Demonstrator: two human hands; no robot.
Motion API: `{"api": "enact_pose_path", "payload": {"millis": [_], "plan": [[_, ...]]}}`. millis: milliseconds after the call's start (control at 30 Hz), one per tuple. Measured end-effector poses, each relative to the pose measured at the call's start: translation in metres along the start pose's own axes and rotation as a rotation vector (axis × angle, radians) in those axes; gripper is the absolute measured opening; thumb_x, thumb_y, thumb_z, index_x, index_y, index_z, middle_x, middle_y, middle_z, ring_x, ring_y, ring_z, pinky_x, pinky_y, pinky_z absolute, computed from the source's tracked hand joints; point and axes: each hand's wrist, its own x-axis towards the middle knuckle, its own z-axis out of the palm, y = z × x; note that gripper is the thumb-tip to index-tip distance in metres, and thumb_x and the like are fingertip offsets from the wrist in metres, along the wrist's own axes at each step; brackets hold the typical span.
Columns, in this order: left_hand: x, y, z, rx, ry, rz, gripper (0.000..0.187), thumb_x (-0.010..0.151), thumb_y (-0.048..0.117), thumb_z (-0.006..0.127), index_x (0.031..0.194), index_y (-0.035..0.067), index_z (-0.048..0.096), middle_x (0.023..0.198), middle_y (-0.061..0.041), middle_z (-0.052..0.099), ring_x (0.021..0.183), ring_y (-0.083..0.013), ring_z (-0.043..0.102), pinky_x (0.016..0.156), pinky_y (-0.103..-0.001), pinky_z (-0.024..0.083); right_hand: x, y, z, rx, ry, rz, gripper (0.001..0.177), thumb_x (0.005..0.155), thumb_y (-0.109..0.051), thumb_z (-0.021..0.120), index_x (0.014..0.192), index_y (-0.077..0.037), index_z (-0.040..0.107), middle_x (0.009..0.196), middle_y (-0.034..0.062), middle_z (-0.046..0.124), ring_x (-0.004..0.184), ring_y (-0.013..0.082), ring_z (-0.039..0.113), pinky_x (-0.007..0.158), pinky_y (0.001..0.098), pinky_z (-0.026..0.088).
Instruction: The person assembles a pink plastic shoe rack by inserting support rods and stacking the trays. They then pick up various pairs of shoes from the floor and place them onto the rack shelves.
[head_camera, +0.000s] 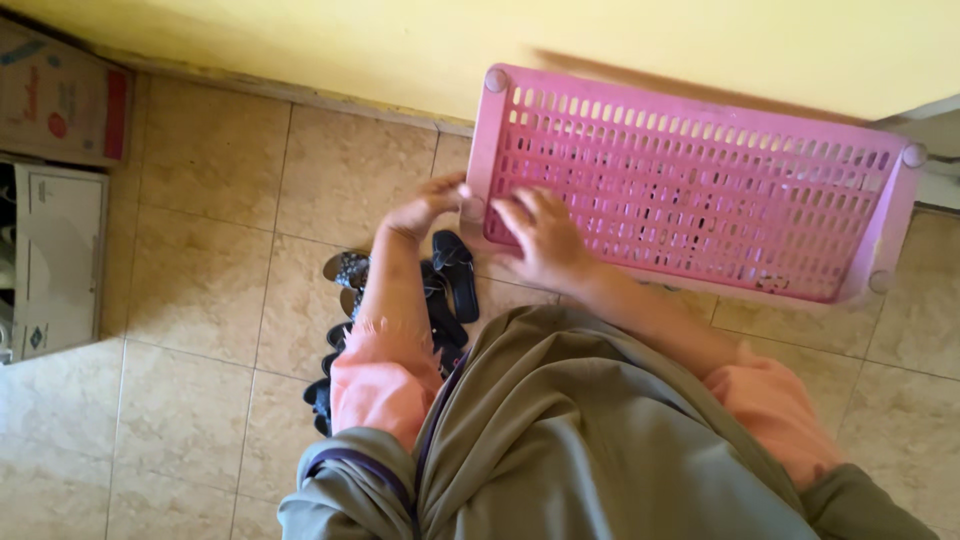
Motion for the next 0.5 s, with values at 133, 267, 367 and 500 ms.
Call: {"api": "enact_pose_path", "payload": {"millis": [133,267,367,500], "plan": [[0.0,-0.019,0.02,-0.087,0.094,0.022,0.051,0.097,0.036,0.07,0.13,-0.003,0.066,0.117,-0.012,0.074,0.107,-0.0195,0.07,0.1,-0.034,0.053,0.014,-0.009,0.014,0.0,0.067,-0.058,0.109,0.065,-0.038,0.09,0.15,0.006,0.038,0.152,0.0333,0.037,0.143,0.0514,0.036,0.12,0.0567,0.031],[-0.001,-0.043,0.023,-0.053,0.138,0.128,0.048,0.101,0.039,0.065,0.123,-0.004,0.069,0.109,-0.008,0.074,0.1,-0.0139,0.068,0.093,-0.03,0.055,0.012,-0.007,0.02,-0.011,0.054,-0.058,0.108,0.071,-0.037,0.089,0.154,0.007,0.034,0.154,0.0346,0.035,0.144,0.0502,0.035,0.121,0.0571,0.028],[0.0,-0.052,0.029,0.063,0.194,0.185,0.046,0.102,0.039,0.064,0.117,-0.004,0.072,0.101,-0.006,0.075,0.093,-0.0117,0.067,0.085,-0.028,0.057,0.008,-0.007,0.024,-0.016,0.017,-0.014,0.103,0.07,-0.027,0.084,0.153,0.008,0.034,0.153,0.0346,0.036,0.144,0.0501,0.036,0.121,0.057,0.029],[-0.001,-0.039,0.035,0.078,0.207,0.21,0.045,0.103,0.037,0.063,0.12,-0.003,0.071,0.103,-0.006,0.074,0.094,-0.0114,0.066,0.084,-0.028,0.057,0.01,-0.009,0.025,-0.078,0.059,-0.01,0.09,0.074,-0.01,0.075,0.154,0.005,0.036,0.154,0.0319,0.04,0.147,0.0474,0.037,0.123,0.056,0.029]]}}
